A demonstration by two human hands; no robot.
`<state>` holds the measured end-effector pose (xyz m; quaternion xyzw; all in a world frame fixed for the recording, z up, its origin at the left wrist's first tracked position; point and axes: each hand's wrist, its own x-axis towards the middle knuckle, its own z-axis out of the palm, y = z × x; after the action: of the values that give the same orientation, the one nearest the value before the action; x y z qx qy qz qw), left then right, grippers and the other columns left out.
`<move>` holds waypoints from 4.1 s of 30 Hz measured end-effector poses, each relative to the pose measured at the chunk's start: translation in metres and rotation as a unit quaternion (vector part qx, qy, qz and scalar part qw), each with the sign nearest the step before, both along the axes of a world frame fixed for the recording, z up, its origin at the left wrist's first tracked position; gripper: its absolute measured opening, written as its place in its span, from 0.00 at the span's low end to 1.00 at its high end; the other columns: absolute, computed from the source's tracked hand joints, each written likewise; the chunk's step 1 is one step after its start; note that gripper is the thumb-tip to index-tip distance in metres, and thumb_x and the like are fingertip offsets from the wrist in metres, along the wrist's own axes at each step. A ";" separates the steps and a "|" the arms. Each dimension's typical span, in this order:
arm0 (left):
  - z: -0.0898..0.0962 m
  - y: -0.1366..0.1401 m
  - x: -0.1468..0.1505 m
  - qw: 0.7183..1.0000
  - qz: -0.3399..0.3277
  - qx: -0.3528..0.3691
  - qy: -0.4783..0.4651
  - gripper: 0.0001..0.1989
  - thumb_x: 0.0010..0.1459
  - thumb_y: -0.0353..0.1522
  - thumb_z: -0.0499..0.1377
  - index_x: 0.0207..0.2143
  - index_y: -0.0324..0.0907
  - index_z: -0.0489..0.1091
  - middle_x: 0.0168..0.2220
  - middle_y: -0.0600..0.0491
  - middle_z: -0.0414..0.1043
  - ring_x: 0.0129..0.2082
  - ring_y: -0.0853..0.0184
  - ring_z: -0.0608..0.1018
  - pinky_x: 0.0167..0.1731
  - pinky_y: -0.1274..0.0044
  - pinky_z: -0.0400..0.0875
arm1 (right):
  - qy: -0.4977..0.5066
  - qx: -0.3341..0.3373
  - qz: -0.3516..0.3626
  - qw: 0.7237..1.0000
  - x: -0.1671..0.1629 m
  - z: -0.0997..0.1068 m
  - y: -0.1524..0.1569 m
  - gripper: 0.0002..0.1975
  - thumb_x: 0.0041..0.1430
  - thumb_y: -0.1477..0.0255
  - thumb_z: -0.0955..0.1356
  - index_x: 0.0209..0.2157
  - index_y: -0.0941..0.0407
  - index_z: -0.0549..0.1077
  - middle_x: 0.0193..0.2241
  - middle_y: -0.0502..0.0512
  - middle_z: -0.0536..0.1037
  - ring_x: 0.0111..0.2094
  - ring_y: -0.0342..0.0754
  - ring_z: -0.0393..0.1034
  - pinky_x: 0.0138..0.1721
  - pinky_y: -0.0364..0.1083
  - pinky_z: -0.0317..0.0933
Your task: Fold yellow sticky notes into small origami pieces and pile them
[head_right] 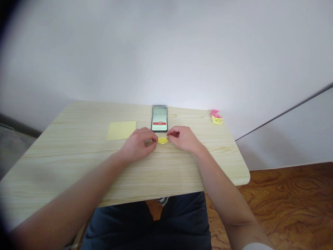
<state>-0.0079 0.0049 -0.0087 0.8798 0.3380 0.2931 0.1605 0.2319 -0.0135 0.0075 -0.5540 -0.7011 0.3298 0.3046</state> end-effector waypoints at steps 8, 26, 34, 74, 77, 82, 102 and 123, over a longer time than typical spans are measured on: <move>-0.003 0.002 0.000 1.000 0.002 0.003 0.000 0.06 0.57 0.26 0.59 0.33 0.43 0.75 0.34 0.52 0.76 0.40 0.61 0.75 0.41 0.70 0.67 | 0.003 0.028 -0.029 0.999 -0.002 -0.006 -0.014 0.08 0.54 0.73 0.71 0.37 0.54 0.81 0.33 0.50 0.83 0.32 0.45 0.75 0.36 0.45 0.67; -0.006 0.004 -0.001 1.000 -0.011 -0.008 -0.016 0.07 0.58 0.28 0.59 0.36 0.45 0.77 0.36 0.51 0.79 0.41 0.60 0.76 0.44 0.68 0.70 | -0.141 0.154 0.023 0.978 0.001 -0.006 -0.022 0.09 0.56 0.81 0.69 0.33 0.53 0.79 0.34 0.51 0.81 0.37 0.48 0.74 0.43 0.47 0.66; -0.005 0.004 0.000 0.999 0.009 -0.034 -0.040 0.17 0.62 0.36 0.60 0.53 0.46 0.74 0.37 0.52 0.77 0.38 0.62 0.77 0.45 0.68 0.70 | -0.171 0.145 -0.033 0.974 0.054 -0.005 -0.027 0.08 0.54 0.79 0.68 0.34 0.54 0.79 0.35 0.51 0.81 0.36 0.47 0.75 0.42 0.46 0.66; -0.008 0.008 0.000 1.000 0.002 -0.019 -0.015 0.10 0.62 0.38 0.58 0.42 0.47 0.77 0.36 0.52 0.78 0.40 0.60 0.78 0.43 0.68 0.71 | -0.287 0.075 -0.346 0.890 0.239 -0.017 -0.008 0.08 0.55 0.73 0.69 0.38 0.52 0.77 0.35 0.54 0.85 0.35 0.50 0.78 0.37 0.45 0.65; -0.009 0.008 0.000 1.000 0.002 -0.018 -0.015 0.10 0.62 0.38 0.58 0.42 0.47 0.76 0.36 0.52 0.78 0.40 0.60 0.78 0.43 0.68 0.70 | -0.288 0.076 -0.352 0.887 0.241 -0.018 -0.009 0.07 0.55 0.72 0.68 0.37 0.52 0.76 0.35 0.54 0.85 0.35 0.50 0.77 0.37 0.45 0.65; -0.009 0.008 0.000 1.000 0.001 -0.018 -0.016 0.10 0.62 0.38 0.58 0.43 0.46 0.76 0.36 0.52 0.77 0.40 0.61 0.77 0.43 0.68 0.71 | -0.293 0.102 -0.358 0.881 0.243 -0.019 -0.014 0.09 0.56 0.71 0.67 0.39 0.53 0.77 0.35 0.55 0.84 0.34 0.51 0.76 0.38 0.47 0.66; -0.011 0.008 0.001 0.999 -0.009 -0.013 -0.038 0.09 0.62 0.35 0.59 0.42 0.45 0.77 0.35 0.52 0.77 0.39 0.61 0.76 0.44 0.68 0.70 | -0.239 0.289 -0.262 0.889 0.147 -0.024 -0.019 0.12 0.57 0.75 0.68 0.42 0.54 0.80 0.43 0.58 0.79 0.49 0.57 0.70 0.56 0.56 0.64; 0.006 0.046 -0.083 0.968 0.183 -0.078 0.153 0.29 0.50 0.46 0.66 0.54 0.49 0.74 0.60 0.51 0.72 0.60 0.50 0.72 0.62 0.62 0.64 | -0.124 0.114 -0.003 0.986 -0.071 -0.019 -0.009 0.07 0.60 0.72 0.68 0.38 0.52 0.80 0.28 0.47 0.81 0.29 0.44 0.73 0.33 0.43 0.59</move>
<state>-0.0910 0.0510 -0.0028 0.8223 0.5354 0.1518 0.1187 0.1609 -0.0227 -0.0110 -0.5539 -0.7650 0.1754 0.2777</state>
